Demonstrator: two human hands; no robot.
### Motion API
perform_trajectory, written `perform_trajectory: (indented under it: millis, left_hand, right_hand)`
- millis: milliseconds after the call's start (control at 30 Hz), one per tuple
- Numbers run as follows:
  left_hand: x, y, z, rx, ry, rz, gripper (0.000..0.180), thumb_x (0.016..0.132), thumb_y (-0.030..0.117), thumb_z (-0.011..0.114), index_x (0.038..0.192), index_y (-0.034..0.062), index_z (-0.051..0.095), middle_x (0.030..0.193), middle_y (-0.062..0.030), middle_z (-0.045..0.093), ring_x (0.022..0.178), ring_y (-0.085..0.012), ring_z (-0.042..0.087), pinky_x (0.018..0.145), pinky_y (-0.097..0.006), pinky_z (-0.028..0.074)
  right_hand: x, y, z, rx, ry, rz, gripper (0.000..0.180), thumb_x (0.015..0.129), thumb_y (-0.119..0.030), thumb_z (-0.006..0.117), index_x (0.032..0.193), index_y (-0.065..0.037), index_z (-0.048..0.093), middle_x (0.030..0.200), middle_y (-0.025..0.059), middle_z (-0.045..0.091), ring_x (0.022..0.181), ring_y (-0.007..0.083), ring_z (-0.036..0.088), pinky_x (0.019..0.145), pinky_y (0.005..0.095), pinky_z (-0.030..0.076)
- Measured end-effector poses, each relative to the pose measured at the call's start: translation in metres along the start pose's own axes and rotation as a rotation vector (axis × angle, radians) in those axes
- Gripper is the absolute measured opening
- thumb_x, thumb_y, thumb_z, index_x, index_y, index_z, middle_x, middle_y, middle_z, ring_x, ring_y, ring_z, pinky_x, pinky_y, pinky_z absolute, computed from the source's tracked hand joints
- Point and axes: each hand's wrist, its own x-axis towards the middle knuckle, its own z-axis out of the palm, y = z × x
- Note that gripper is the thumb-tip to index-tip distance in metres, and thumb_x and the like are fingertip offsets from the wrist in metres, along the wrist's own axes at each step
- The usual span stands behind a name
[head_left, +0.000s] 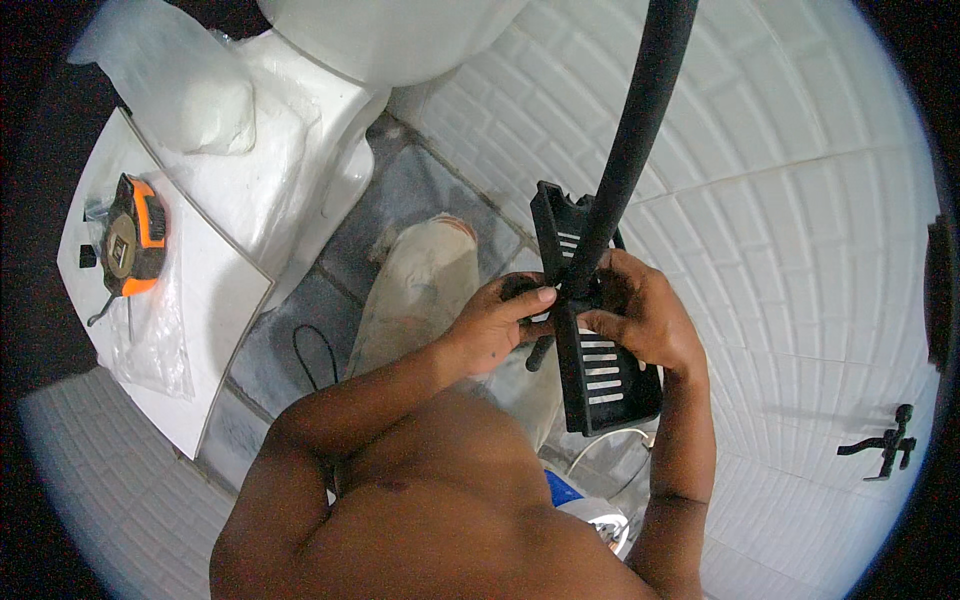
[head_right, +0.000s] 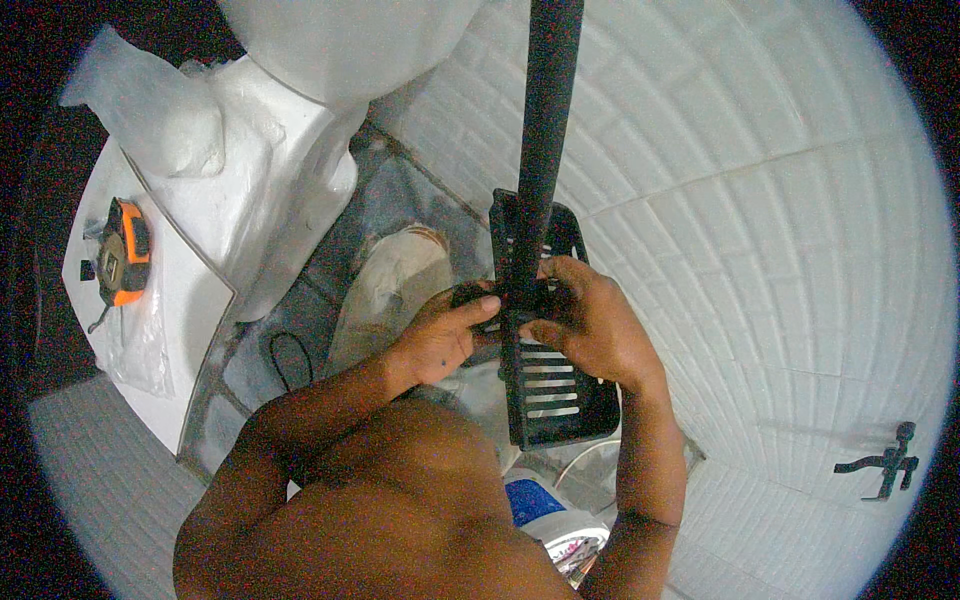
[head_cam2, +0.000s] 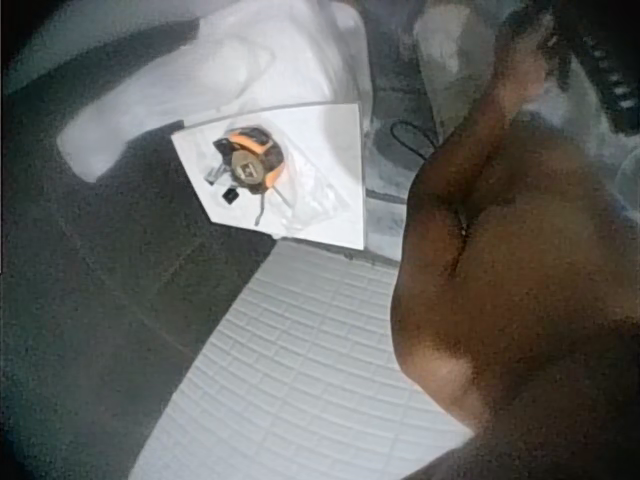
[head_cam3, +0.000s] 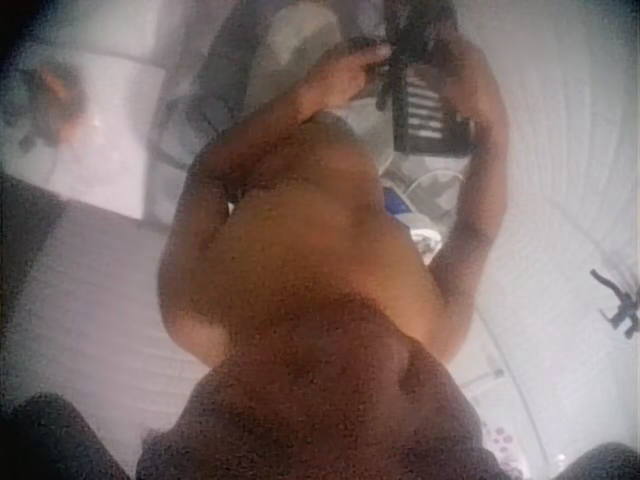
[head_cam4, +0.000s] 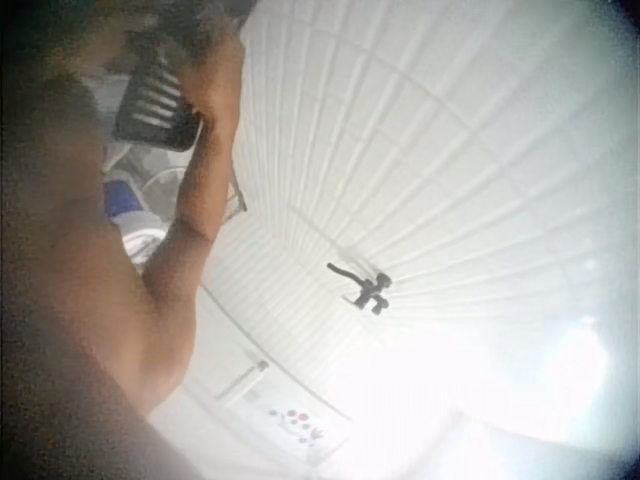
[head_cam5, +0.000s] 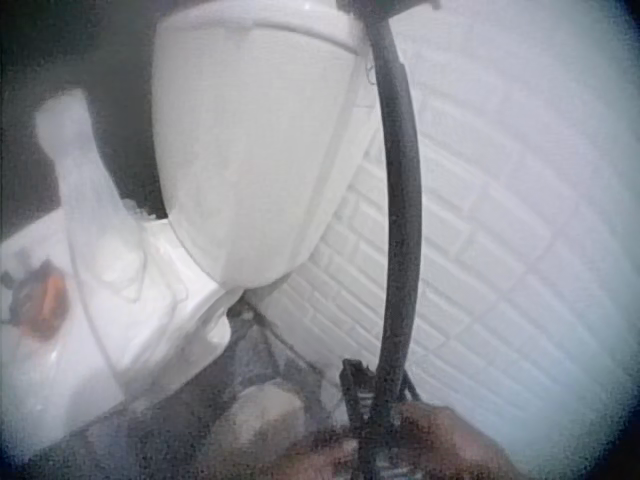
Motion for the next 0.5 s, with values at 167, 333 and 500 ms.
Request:
perform_trajectory:
  millis: [167, 333, 500]
  left_hand:
    - [0.001, 0.002, 0.003, 0.149, 0.091, 0.036, 0.028, 0.093, 0.012, 0.068, 0.117, 0.0007, 0.058, 0.109, -0.0099, 0.065, 0.101, -0.0209, 0.066, 0.09, -0.037, 0.058]
    - [0.005, 0.009, 0.004, 0.3, 0.041, 0.057, 0.032, 0.091, 0.006, 0.069, 0.12, -0.0008, 0.057, 0.108, -0.0093, 0.064, 0.096, -0.0181, 0.067, 0.084, -0.033, 0.06]
    - [0.007, 0.015, 0.006, 0.44, 0.029, 0.031, 0.031, 0.09, 0.007, 0.07, 0.118, -0.0018, 0.058, 0.106, -0.0083, 0.064, 0.089, -0.016, 0.066, 0.081, -0.031, 0.059]
  right_hand:
    - [-0.01, 0.025, 0.002, 0.225, 0.088, -0.059, 0.052, 0.074, -0.001, 0.08, 0.121, 0.0, 0.058, 0.106, 0.0103, 0.066, 0.096, 0.0203, 0.065, 0.083, 0.0336, 0.051]
    - [-0.033, 0.063, 0.004, 0.402, 0.236, -0.006, 0.053, 0.074, 0.006, 0.075, 0.123, -0.002, 0.058, 0.1, 0.0041, 0.062, 0.086, 0.0121, 0.06, 0.077, 0.0278, 0.05]
    - [-0.067, 0.142, 0.025, 0.545, 0.469, 0.119, 0.053, 0.075, 0.005, 0.072, 0.126, 0.0, 0.058, 0.101, 0.0063, 0.066, 0.084, 0.014, 0.062, 0.074, 0.0281, 0.051]
